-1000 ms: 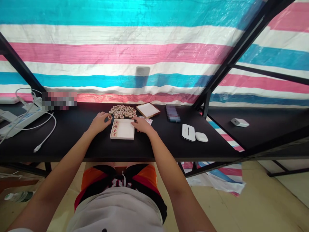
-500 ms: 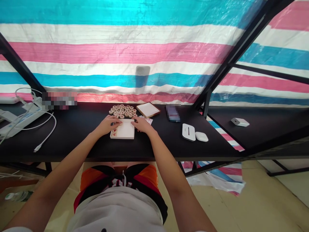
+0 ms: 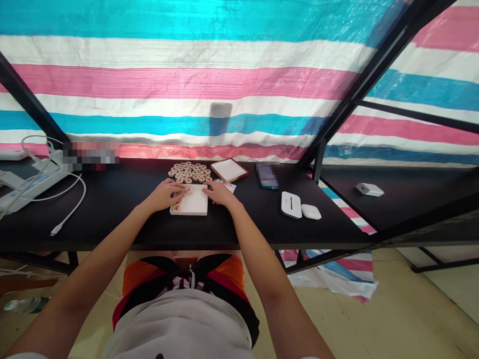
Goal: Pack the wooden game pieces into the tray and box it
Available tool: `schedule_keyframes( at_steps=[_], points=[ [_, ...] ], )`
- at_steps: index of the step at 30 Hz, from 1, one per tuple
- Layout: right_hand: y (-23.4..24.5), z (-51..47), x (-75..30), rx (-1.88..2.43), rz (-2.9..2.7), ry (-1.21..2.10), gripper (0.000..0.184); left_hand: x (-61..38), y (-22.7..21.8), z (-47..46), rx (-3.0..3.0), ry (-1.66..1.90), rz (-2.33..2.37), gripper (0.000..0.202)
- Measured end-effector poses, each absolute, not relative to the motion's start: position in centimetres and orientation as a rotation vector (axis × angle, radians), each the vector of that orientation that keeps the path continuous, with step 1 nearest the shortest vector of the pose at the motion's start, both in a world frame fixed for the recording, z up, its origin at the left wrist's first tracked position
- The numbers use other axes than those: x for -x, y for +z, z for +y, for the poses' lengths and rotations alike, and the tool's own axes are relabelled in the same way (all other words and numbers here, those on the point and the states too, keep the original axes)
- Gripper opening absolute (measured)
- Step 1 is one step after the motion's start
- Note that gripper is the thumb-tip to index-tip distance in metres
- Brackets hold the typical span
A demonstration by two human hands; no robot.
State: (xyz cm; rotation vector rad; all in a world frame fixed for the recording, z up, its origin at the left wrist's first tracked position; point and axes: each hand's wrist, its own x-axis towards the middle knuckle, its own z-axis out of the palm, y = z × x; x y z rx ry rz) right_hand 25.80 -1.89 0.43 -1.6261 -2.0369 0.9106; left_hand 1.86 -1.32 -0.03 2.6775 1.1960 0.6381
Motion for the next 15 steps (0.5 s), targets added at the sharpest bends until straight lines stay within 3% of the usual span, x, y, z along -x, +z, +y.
schedule_keyframes(
  at_steps=[15],
  points=[
    [0.1,-1.6,-25.9,1.609,-2.05,0.899,0.025,-2.3,1.0,-2.6,-2.71,0.48,1.137,0.039]
  ],
)
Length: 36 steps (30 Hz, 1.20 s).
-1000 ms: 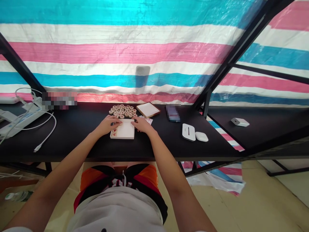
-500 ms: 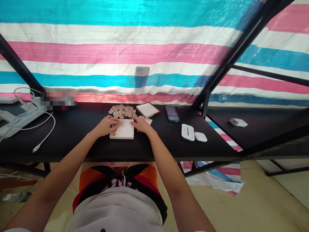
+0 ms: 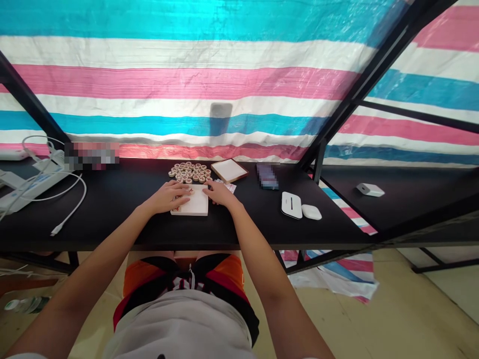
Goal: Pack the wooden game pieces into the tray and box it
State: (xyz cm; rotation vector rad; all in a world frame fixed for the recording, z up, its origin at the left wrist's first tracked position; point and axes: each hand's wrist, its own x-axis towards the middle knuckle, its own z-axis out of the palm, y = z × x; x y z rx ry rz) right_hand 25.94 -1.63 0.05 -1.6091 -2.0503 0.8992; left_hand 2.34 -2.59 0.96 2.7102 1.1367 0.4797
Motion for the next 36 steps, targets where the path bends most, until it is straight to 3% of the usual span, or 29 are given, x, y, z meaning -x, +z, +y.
schedule_keyframes(
  at_steps=[12,19,27,36],
  points=[
    [0.1,-1.6,-25.9,1.605,-2.058,0.899,0.026,-2.7,1.3,-2.9,-2.792,0.4,1.176,0.047],
    [0.2,-1.7,-25.9,1.617,-2.04,0.907,0.027,-1.6,0.0,-1.1,-2.565,0.871,1.434,0.046],
    [0.1,-1.7,-25.9,1.619,-2.037,0.917,0.028,-0.6,-1.2,0.2,-2.61,0.341,1.749,0.047],
    [0.0,-1.6,-25.9,1.629,-2.04,0.91,0.029,0.3,0.0,-0.1,-2.518,0.486,1.84,0.021]
  ],
)
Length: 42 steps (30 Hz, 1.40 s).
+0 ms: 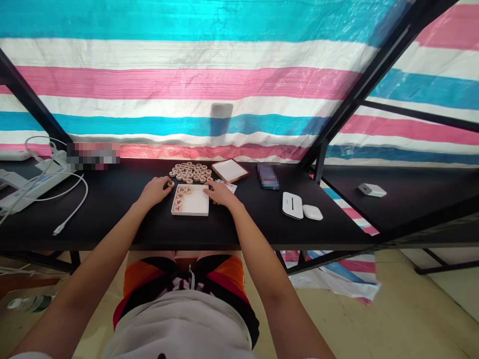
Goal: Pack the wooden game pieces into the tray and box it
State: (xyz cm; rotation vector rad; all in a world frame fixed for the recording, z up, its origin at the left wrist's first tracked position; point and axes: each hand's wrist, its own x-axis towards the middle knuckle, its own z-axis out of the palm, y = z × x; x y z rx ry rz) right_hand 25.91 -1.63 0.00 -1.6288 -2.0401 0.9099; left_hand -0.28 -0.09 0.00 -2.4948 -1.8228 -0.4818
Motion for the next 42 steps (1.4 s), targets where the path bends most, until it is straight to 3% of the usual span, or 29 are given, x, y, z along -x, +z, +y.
schedule_keyframes(
  at_steps=[5,12,21,35,42],
  points=[
    [0.1,-1.7,-25.9,1.622,-2.046,0.907,0.029,0.3,0.1,-0.2,2.511,-0.559,-1.847,0.016],
    [0.1,-1.6,-26.0,1.61,-2.047,0.91,0.027,-1.1,1.2,-1.7,2.714,-1.092,-1.527,0.021],
    [0.1,-1.7,-25.9,1.627,-2.032,0.907,0.026,-2.4,0.8,-1.9,3.07,-0.64,-1.193,0.027],
    [0.3,-1.7,-25.9,1.622,-2.039,0.909,0.027,-2.6,1.5,-2.8,3.035,-0.694,-1.149,0.034],
    [0.2,-1.6,-25.9,1.615,-2.039,0.914,0.027,-0.5,0.0,-0.5,2.714,-0.771,-1.555,0.037]
  ],
)
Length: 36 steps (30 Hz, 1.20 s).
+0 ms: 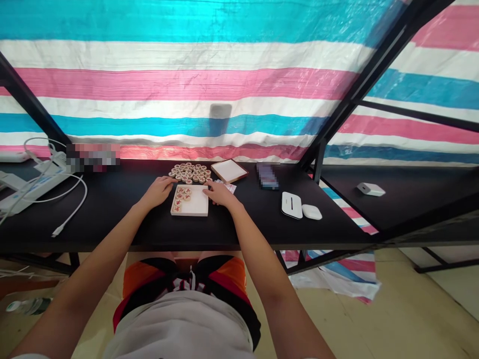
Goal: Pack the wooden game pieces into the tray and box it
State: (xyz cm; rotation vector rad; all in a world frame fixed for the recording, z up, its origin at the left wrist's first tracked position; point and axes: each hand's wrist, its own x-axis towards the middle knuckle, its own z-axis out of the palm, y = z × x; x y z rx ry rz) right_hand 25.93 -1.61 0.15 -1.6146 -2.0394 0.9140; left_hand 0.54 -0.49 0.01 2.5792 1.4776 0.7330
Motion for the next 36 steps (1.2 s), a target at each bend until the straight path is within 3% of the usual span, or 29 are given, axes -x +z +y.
schedule_keyframes(
  at_steps=[12,27,36],
  points=[
    [0.1,-1.6,-25.9,1.637,-2.041,0.909,0.029,-0.2,-1.3,1.0,-2.7,0.222,1.737,0.053],
    [0.3,-1.8,-25.9,1.657,-2.036,0.914,0.031,-0.5,-1.2,1.3,-2.703,0.387,1.667,0.043],
    [-0.3,-1.5,-26.0,1.548,-2.051,0.834,0.033,0.4,0.2,0.2,-2.613,0.498,1.713,0.022]
  ],
)
